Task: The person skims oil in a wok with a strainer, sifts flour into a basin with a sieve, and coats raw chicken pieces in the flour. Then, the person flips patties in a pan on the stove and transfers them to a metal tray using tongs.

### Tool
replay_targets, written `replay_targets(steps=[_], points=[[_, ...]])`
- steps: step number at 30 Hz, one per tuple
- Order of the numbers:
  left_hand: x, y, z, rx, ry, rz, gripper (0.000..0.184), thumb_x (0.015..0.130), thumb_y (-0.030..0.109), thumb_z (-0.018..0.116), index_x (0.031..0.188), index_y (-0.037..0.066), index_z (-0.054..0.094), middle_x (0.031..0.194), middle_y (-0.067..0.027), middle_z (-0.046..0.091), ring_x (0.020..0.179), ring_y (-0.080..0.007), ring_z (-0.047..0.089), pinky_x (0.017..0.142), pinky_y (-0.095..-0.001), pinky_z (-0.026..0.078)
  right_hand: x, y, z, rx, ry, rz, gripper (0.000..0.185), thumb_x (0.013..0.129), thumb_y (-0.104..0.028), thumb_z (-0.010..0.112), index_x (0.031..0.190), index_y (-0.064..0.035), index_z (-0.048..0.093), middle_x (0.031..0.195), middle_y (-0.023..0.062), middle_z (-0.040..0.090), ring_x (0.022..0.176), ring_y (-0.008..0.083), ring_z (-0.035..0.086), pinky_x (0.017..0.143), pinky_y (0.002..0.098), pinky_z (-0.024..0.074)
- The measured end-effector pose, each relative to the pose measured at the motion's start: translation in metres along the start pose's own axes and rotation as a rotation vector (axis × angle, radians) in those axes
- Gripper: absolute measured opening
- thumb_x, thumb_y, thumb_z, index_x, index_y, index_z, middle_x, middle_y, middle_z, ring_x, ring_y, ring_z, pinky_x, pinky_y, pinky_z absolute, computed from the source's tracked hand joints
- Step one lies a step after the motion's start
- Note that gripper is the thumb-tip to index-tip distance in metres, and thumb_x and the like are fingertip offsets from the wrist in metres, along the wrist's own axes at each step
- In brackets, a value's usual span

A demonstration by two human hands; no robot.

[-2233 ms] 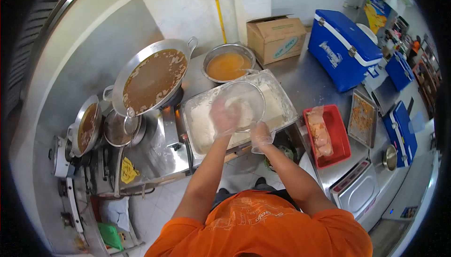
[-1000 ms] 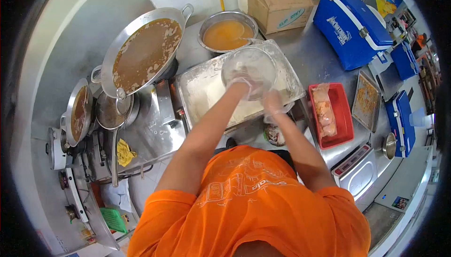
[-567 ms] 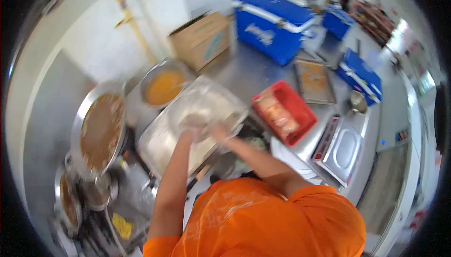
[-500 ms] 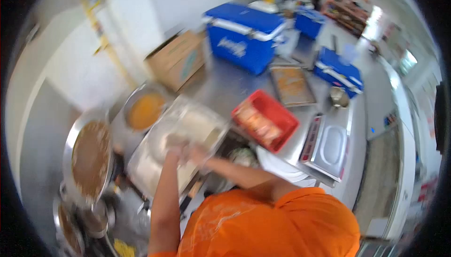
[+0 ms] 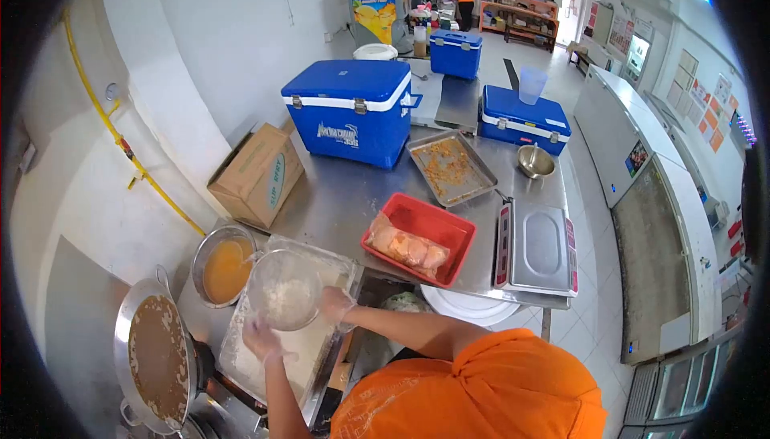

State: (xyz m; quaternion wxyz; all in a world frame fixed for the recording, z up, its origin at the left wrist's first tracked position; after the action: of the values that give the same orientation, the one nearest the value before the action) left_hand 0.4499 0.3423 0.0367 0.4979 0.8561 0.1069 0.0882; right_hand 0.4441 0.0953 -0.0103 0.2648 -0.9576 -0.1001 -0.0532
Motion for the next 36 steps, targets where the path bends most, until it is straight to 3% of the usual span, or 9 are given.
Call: replay_targets(steps=[5,8,12,19,22,25,27,33,36], points=[[-0.012,-0.132,-0.019,-0.892,0.393,-0.618,0.084,0.087,0.066,0.047,0.142,0.003,0.039,0.141,-0.0167,0.042,0.127,-0.0306,0.043,0.106,-0.0442,0.033,0.010,0.012,0.014,0.181,0.102,0.128,0.026,0.081,-0.018,0.054,0.079,0.0041,0.068,0.080,0.0268,0.065,0.072,0.0406,0.066,0.069,0.0487,0.0527],[-0.013,-0.018,0.041,-1.534,-0.106,-0.351,0.103,0.079,0.083,0.034,0.149,0.008,0.027,0.153,-0.0139,0.025,0.140,-0.0329,0.024,0.115,-0.0493,0.018,-0.001,-0.008,0.034,0.161,0.058,0.118,0.027,0.083,-0.017,0.052,0.081,0.0054,0.067,0.078,0.0262,0.064,0.075,0.0406,0.065,0.072,0.0497,0.0516],[-0.052,-0.006,0.012,-1.181,0.271,-0.574,0.104,0.077,0.083,0.037,0.149,0.009,0.027,0.155,-0.0134,0.024,0.141,-0.0342,0.023,0.115,-0.0511,0.019,-0.005,0.008,0.048,0.311,0.022,0.296,0.025,0.078,-0.017,0.055,0.080,0.0044,0.068,0.074,0.0250,0.064,0.073,0.0378,0.067,0.069,0.0479,0.0526],[-0.025,-0.069,0.047,-1.416,-0.036,-0.551,0.109,0.074,0.080,0.043,0.151,0.008,0.018,0.155,-0.0152,0.020,0.141,-0.0353,0.024,0.114,-0.0542,0.020,-0.032,0.000,0.010,0.422,0.162,0.432,0.021,0.077,-0.013,0.055,0.076,0.0044,0.068,0.076,0.0265,0.065,0.073,0.0407,0.067,0.069,0.0472,0.0536],[-0.035,-0.071,0.040,-1.284,0.094,-0.604,0.107,0.075,0.078,0.046,0.151,0.008,0.019,0.156,-0.0155,0.020,0.140,-0.0365,0.026,0.113,-0.0550,0.023,-0.019,-0.042,0.042,-0.093,-0.270,-0.022,0.021,0.078,-0.011,0.054,0.079,0.0055,0.068,0.077,0.0272,0.065,0.077,0.0427,0.066,0.071,0.0476,0.0534],[-0.034,-0.063,0.027,-1.235,0.189,-0.628,0.103,0.076,0.075,0.049,0.150,0.009,0.022,0.155,-0.0160,0.022,0.138,-0.0370,0.028,0.111,-0.0537,0.027,-0.034,0.000,0.009,0.424,-0.014,0.585,0.019,0.076,-0.008,0.055,0.080,0.0045,0.068,0.075,0.0249,0.065,0.073,0.0417,0.066,0.068,0.0468,0.0538],[-0.027,-0.064,0.028,-1.266,0.120,-0.522,0.102,0.076,0.073,0.052,0.150,0.008,0.024,0.153,-0.0167,0.026,0.137,-0.0362,0.031,0.110,-0.0493,0.031,-0.025,-0.005,0.042,0.375,-0.015,0.350,0.019,0.077,-0.008,0.054,0.080,0.0041,0.068,0.076,0.0247,0.065,0.074,0.0411,0.066,0.067,0.0458,0.0540],[-0.011,0.000,0.012,0.478,0.203,0.239,0.079,0.081,0.050,0.061,0.138,0.000,0.039,0.134,-0.0232,0.047,0.124,-0.0372,0.047,0.103,-0.0449,0.040,-0.016,-0.034,0.052,0.135,-0.129,0.070,0.026,0.084,-0.016,0.051,0.078,0.0040,0.067,0.076,0.0257,0.064,0.072,0.0410,0.065,0.063,0.0482,0.0521],[-0.001,-0.012,0.051,0.847,0.022,0.149,0.066,0.082,0.037,0.065,0.130,-0.004,0.047,0.124,-0.0264,0.057,0.118,-0.0382,0.055,0.099,-0.0440,0.044,-0.014,-0.044,0.059,0.292,-0.055,0.217,0.031,0.086,-0.021,0.051,0.078,0.0041,0.067,0.075,0.0262,0.064,0.070,0.0412,0.065,0.063,0.0496,0.0512]])
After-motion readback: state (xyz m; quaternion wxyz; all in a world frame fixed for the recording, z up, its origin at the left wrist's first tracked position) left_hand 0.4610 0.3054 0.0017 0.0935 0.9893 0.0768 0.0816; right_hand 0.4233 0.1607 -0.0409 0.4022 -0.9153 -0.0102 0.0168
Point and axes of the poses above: each hand's wrist, its own x-axis towards the middle knuckle, its own z-axis out of the palm, y = z × x, the point moved 9 cm from there along x, towards the middle knuckle
